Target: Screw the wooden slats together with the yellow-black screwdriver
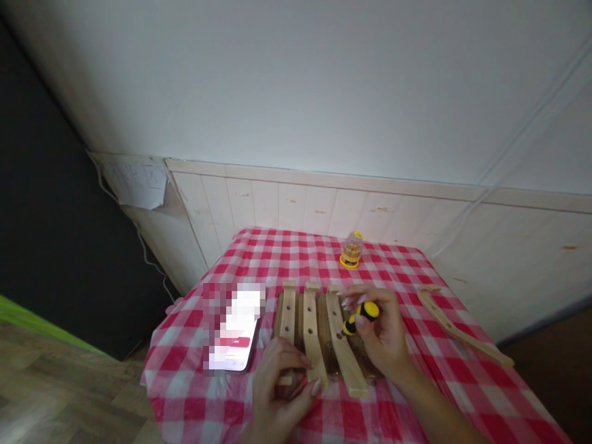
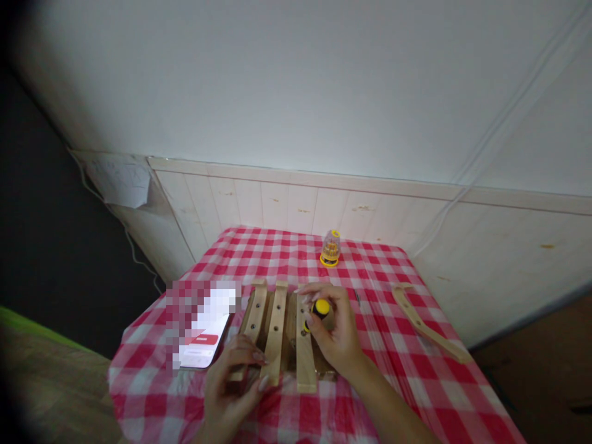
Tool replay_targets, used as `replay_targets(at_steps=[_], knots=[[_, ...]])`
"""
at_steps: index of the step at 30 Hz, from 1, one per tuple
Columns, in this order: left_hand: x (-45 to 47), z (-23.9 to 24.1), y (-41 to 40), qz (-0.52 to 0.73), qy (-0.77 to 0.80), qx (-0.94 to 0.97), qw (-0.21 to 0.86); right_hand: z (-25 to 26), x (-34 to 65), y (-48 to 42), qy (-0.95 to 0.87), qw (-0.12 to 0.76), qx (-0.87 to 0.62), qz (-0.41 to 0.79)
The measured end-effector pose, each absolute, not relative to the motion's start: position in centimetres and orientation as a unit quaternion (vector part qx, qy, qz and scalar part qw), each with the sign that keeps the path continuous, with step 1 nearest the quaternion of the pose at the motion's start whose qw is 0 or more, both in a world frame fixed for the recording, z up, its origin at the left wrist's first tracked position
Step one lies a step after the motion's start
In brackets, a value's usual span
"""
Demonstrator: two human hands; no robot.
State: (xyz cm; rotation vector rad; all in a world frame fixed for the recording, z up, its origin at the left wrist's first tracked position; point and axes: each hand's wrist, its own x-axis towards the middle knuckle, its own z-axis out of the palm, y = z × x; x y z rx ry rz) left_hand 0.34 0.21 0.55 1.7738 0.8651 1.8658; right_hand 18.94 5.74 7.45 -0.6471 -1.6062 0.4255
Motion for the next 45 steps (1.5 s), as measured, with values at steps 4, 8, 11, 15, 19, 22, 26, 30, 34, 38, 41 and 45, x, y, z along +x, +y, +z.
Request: replay_targets(at_steps=[4,8,11,15,19,22,26,30,34,38,41,45], knots=[[0.3,0.7,0.2,0.673,0.315,0.636,0.209,7.9,18.3,5.4,-0.672,0.61,-0.273,0.32],[0.3,0.7,0.2,0.674,0.315,0.635,0.209,8.1,18.3,5.3,-0.637,0.599,-0.277,0.398],[0.3,0.6,0.1,0.672,0.315,0.636,0.21,8.1,18.4,5.4,-0.626,0.591,-0.275,0.427],[0.3,0.5,0.1,0.671,0.313,0.639,0.21,8.5,18.1,5.4,-0.581,0.591,-0.245,0.504],[0.3,0.4,0.1,0.674,0.313,0.637,0.205,8.9,18.2,5.2,-0.57,0.567,-0.236,0.545],[0.3,0.5,0.1,0.675,0.314,0.636,0.202,8.4,18.7,5.3,-0.588,0.562,-0.256,0.522],[0.4,0.6,0.1,0.676,0.321,0.632,0.201,7.8,19.4,5.6,-0.639,0.562,-0.272,0.449],[0.4,0.6,0.1,0.673,0.323,0.634,0.201,8.1,19.3,5.6,-0.639,0.588,-0.247,0.43],[0.3,0.5,0.1,0.673,0.322,0.635,0.199,8.4,18.9,5.4,-0.625,0.556,-0.24,0.492],[0.3,0.6,0.1,0.671,0.323,0.638,0.199,8.6,18.5,5.0,-0.6,0.547,-0.257,0.524],[0.3,0.8,0.1,0.672,0.325,0.636,0.196,8.9,18.3,4.9,-0.586,0.553,-0.259,0.533],[0.4,1.0,0.1,0.674,0.328,0.634,0.189,8.8,18.4,5.1,-0.601,0.54,-0.256,0.53]])
